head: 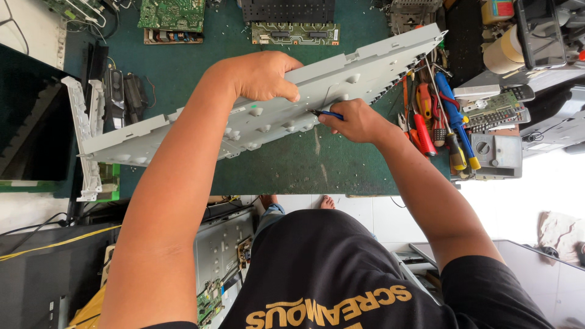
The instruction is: The person disassembles the internal frame and backplate of a flat-screen display by removing small components, detaching horizontal supports, and using pliers to manipulate metal tabs on the rear casing.
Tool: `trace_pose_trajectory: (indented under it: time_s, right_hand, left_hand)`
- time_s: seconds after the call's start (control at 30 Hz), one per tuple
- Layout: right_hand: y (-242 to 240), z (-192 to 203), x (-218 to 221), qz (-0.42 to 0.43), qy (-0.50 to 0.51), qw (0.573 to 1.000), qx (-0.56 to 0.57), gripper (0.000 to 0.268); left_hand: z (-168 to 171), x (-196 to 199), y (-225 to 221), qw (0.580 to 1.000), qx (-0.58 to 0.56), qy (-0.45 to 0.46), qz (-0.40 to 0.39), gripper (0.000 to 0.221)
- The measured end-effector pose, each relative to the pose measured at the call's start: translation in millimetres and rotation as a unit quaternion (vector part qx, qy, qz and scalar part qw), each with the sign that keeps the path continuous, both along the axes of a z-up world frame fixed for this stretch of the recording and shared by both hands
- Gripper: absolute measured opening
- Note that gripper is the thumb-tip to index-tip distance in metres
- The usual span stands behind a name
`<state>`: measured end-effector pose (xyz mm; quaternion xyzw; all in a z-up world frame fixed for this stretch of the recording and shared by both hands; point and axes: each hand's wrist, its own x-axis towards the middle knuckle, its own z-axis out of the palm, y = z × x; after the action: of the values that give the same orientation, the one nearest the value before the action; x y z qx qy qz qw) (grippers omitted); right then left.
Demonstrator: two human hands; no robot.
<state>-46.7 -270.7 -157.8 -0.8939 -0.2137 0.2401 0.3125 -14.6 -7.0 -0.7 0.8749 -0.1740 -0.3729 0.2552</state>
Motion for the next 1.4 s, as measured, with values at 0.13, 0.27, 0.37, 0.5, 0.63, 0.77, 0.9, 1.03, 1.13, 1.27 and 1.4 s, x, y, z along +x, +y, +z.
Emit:
trace_pose_trajectory:
  time_s: [0.13,0.27,0.37,0.5,0.63,0.77,0.9,1.03,1.13,1.27,1.4]
  right_hand:
    - [0,1,0,0.003,0.003,1.000,-0.001,0.049]
    - [-2,-8,1,0.030,-0.027,0.999,0.010,0.048]
    - [-1,-6,0,0.040,-0.038,0.998,0.006,0.051]
    - [-4,-9,0,0.036,-0.043,0.998,-0.003,0.050]
    - [-5,-10,1,0.030,-0.039,0.999,-0.008,0.049]
    - [-5,-11,2,0.037,-0.051,0.998,-0.006,0.052]
    - [-5,-10,-1,0.026,-0.044,0.999,0.000,0.051]
    - [-10,-34,3,0.032,-0.083,0.996,0.000,0.054]
    - [-13,-47,5,0.056,-0.137,0.989,0.010,0.058]
    - [-11,-27,-1,0.040,-0.093,0.995,0.026,0.053]
    - [-9,-16,-1,0.036,-0.048,0.998,0.022,0.047]
  left_hand:
    - [5,-4,-1,1.000,0.001,-0.002,0.005,0.013]
    - [8,-7,-3,1.000,0.005,0.011,0.011,0.011]
    - [6,-7,-3,1.000,0.008,0.009,0.010,0.012]
    - [6,-9,-4,1.000,0.004,0.014,0.016,0.014]
    - [6,-10,-4,1.000,0.005,0.015,0.020,0.010]
    - [5,-9,-4,1.000,0.003,0.003,0.009,0.013]
    - [7,-11,-6,1.000,0.012,0.006,0.018,0.014]
    - [8,-12,-6,1.000,0.010,0.013,0.023,0.015]
    - [7,-11,-6,1.000,0.008,0.003,0.015,0.013]
    - [9,-14,-7,1.000,0.016,0.004,0.019,0.014]
    - [2,-11,-4,1.000,0.001,-0.001,0.012,0.015]
